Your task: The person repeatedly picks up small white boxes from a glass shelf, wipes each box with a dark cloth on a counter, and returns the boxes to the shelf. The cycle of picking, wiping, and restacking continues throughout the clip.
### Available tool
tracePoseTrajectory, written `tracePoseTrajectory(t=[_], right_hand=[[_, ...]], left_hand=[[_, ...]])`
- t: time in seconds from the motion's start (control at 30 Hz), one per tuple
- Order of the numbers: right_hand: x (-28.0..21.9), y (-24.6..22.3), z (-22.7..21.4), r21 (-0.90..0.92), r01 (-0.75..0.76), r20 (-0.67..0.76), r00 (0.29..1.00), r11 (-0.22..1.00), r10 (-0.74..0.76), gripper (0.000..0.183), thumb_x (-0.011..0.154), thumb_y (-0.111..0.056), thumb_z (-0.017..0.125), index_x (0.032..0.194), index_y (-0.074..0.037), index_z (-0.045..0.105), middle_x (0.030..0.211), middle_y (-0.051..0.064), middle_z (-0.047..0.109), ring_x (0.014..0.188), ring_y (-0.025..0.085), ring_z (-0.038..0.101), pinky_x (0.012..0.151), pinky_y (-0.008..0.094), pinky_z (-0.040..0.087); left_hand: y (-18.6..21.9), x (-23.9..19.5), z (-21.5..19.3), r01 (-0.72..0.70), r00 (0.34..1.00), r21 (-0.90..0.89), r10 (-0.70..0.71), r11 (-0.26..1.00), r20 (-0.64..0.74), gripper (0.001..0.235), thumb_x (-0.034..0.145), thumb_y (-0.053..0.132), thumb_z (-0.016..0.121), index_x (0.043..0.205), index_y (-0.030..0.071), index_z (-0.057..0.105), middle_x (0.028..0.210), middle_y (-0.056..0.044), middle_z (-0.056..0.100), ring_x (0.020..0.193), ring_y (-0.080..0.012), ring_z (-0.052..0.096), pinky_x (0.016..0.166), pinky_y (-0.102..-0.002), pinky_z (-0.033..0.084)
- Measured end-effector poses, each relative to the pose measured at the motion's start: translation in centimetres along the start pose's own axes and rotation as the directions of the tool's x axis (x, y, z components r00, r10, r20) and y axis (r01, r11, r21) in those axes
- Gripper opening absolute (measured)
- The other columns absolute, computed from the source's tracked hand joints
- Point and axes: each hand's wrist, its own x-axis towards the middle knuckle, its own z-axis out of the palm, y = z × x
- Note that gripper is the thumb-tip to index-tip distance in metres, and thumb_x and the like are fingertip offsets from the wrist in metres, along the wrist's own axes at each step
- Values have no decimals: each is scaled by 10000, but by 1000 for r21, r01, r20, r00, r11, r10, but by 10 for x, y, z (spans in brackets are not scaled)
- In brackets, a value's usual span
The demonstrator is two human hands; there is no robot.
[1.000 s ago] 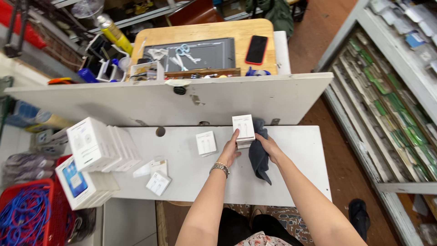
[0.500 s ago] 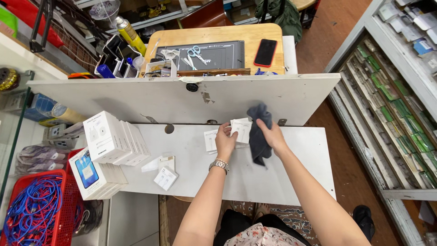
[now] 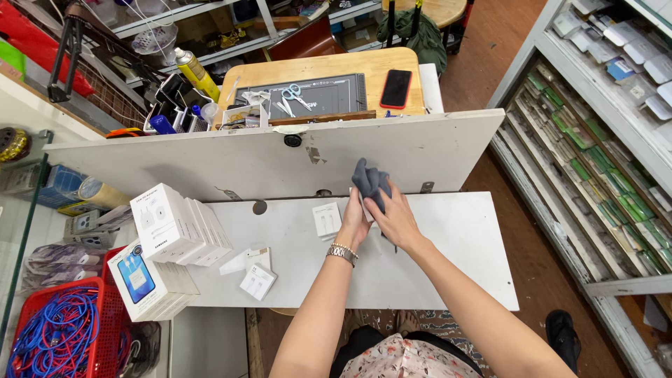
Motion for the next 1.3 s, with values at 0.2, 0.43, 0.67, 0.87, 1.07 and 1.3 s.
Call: tracePoseTrajectory(t=[0.2, 0.43, 0.67, 0.87, 1.07, 1.3], right_hand=[[13, 6, -10, 185, -295, -160, 932, 937, 325, 498, 996, -432, 553, 1307, -57, 656, 1309, 217, 625, 1195, 377, 620, 992, 431, 494], [25, 35, -27, 506, -278, -115, 916, 817, 383, 469, 1068, -440, 556, 1230, -7, 636, 1127, 152, 708, 1079, 286, 667, 932, 391, 493], [37, 25, -12, 525, -88, -215, 949, 847, 232, 361, 984, -320, 641, 1117, 10, 702, 968, 133, 740, 878, 191, 664, 819, 343, 529], [39, 38, -23, 586, -331, -103, 875, 740, 473, 397, 1029, -347, 637, 1099, 38, 700, 998, 183, 737, 881, 219, 618, 791, 378, 518], [2, 8, 9, 306, 93, -312, 950, 948, 8, 373, 1008, -261, 621, 1231, 36, 586, 1316, 268, 549, 1130, 432, 592, 938, 451, 496], [6, 62, -17, 107, -198, -290, 931, 974, 222, 378, 974, -266, 664, 1278, -46, 617, 1314, 249, 556, 1157, 459, 566, 951, 478, 487]], left_hand=[[8, -15, 10, -110, 961, -28, 113, 994, 254, 540, 1033, 205, 575, 1539, 74, 439, 1466, -81, 557, 1319, -198, 558, 1105, -379, 460], [13, -10, -4, -530, 848, 501, 412, 684, 334, 616, 918, 47, 640, 1511, 52, 472, 1415, -129, 617, 1299, -216, 584, 1088, -324, 448], [6, -31, 12, -524, 828, 737, 460, 427, 322, 622, 903, 88, 652, 1514, 89, 540, 1313, -165, 692, 1060, -284, 629, 962, -345, 505], [13, -18, 7, -287, 952, -49, 290, 957, 97, 443, 1034, 288, 570, 1404, 44, 565, 1314, -85, 679, 1198, -200, 653, 1010, -361, 521], [-3, 22, 6, -70, 982, -415, 136, 907, 133, 453, 1076, 397, 479, 1400, 85, 526, 1329, -46, 626, 1222, -184, 606, 1039, -365, 500], [-16, 39, -32, -101, 995, -278, 95, 955, -34, 425, 999, 276, 581, 1334, 22, 519, 1278, -106, 655, 1152, -218, 664, 970, -390, 541]])
